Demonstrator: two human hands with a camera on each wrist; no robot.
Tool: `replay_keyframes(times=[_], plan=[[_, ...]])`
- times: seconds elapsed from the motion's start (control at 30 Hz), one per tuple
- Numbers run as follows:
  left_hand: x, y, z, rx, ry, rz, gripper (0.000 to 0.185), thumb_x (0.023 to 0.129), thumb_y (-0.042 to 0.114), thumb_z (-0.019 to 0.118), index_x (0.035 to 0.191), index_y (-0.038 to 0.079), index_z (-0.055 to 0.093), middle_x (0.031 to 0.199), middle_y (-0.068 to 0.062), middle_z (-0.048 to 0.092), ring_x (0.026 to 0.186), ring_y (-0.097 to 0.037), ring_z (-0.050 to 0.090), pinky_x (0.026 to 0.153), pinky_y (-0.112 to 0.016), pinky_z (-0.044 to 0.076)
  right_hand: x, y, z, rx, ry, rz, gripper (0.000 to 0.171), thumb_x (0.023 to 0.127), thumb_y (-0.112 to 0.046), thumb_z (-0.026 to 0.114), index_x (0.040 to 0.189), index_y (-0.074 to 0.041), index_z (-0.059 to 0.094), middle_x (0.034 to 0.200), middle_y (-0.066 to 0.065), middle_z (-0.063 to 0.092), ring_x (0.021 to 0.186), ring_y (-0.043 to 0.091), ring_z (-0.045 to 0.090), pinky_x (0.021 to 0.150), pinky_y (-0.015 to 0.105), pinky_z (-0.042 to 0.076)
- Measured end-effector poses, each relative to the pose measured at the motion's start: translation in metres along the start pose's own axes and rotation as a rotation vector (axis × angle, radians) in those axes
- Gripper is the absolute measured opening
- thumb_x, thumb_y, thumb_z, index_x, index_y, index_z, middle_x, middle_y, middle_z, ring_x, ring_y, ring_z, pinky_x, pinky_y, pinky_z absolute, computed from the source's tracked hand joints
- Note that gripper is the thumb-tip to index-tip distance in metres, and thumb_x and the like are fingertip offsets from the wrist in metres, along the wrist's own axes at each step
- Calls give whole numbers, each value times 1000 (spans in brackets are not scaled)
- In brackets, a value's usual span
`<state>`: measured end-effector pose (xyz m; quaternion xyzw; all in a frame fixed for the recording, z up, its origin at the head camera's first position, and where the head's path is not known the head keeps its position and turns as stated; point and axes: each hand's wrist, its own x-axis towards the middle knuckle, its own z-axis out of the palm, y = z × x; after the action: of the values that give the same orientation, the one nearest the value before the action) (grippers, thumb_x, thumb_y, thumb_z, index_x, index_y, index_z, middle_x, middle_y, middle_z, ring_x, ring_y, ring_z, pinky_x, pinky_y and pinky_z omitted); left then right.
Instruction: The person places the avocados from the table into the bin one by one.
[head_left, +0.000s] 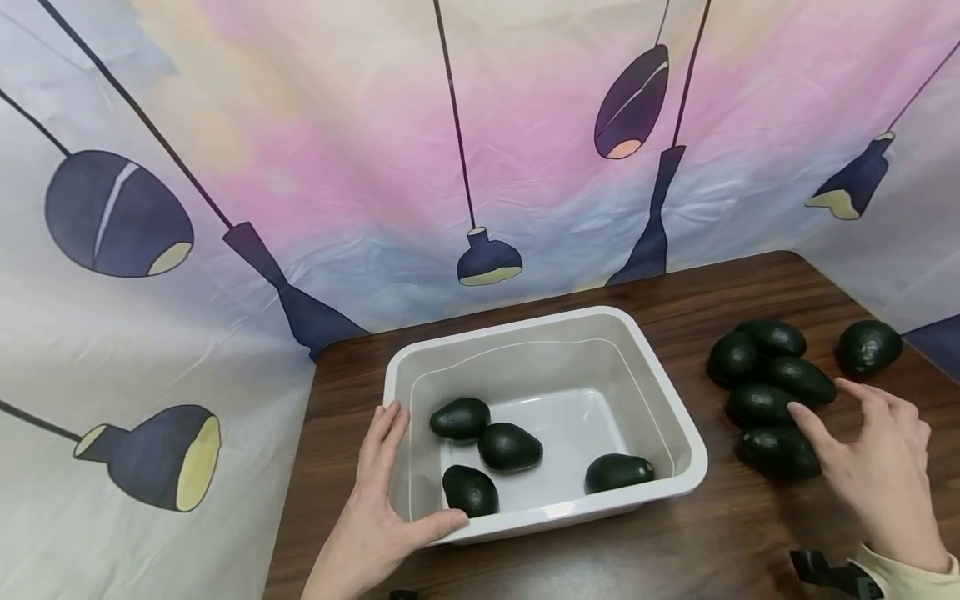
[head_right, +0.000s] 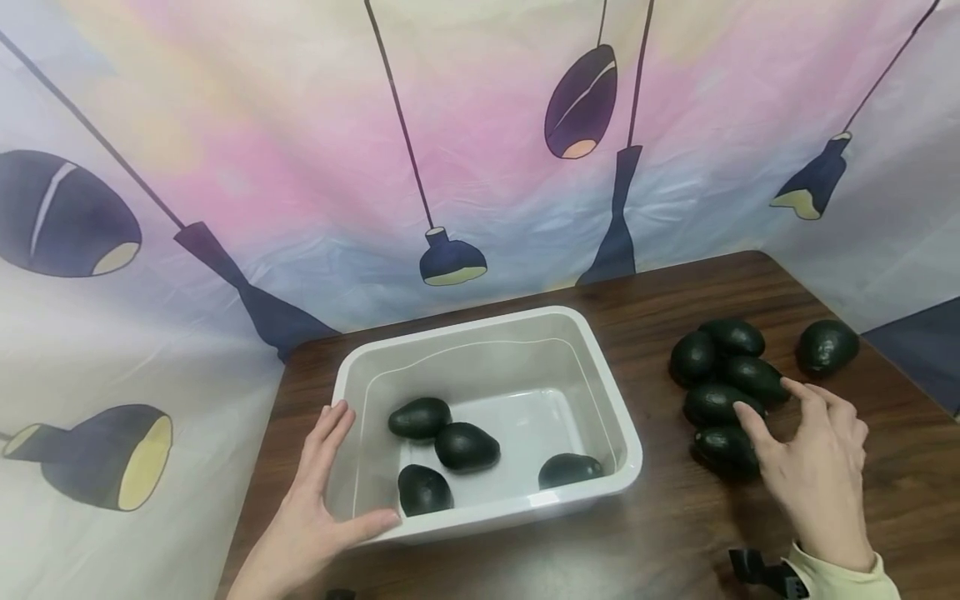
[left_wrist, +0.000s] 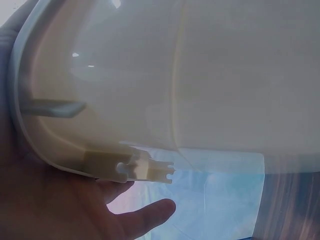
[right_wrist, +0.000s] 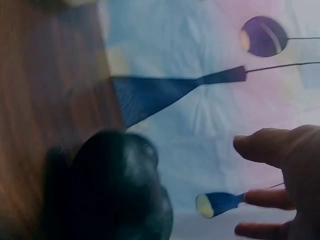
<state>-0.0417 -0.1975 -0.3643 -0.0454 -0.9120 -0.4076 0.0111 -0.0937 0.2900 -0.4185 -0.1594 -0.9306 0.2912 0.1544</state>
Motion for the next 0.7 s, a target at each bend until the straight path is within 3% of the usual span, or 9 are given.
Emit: replay_keyframes(times=[0.07,0.2,0.53,0.7], plan=[[0,0,0,-1,1,0,116,68,48,86,155,40,10,162,7,-1,148,-23,1,102,-66,27,2,5,3,-35,-53,68,83,96,-49,54,144,14,28,146,42,13,130,61,10,98,74,14],[0,0,0,-7,4,-2,115,68,48,86,154,40,12,161,8,0,148,-22,1,102,-66,26,4,10,10,-73,-134,97,93,93,-57,54,145,14,25,142,47,9,125,67,11,92,76,17],[0,0,0,-12,10,14,113,68,47,87,154,40,14,161,9,2,148,-20,-1,104,-65,24,2,15,29,-44,-240,30,95,92,-56,57,143,18,25,136,49,13,121,68,13,83,74,23],[0,1,0,-19,10,16,112,68,45,87,154,40,16,161,10,3,148,-20,-1,104,-65,24,0,15,34,-36,-235,3,94,90,-52,62,141,18,26,133,51,15,116,68,16,80,74,26]])
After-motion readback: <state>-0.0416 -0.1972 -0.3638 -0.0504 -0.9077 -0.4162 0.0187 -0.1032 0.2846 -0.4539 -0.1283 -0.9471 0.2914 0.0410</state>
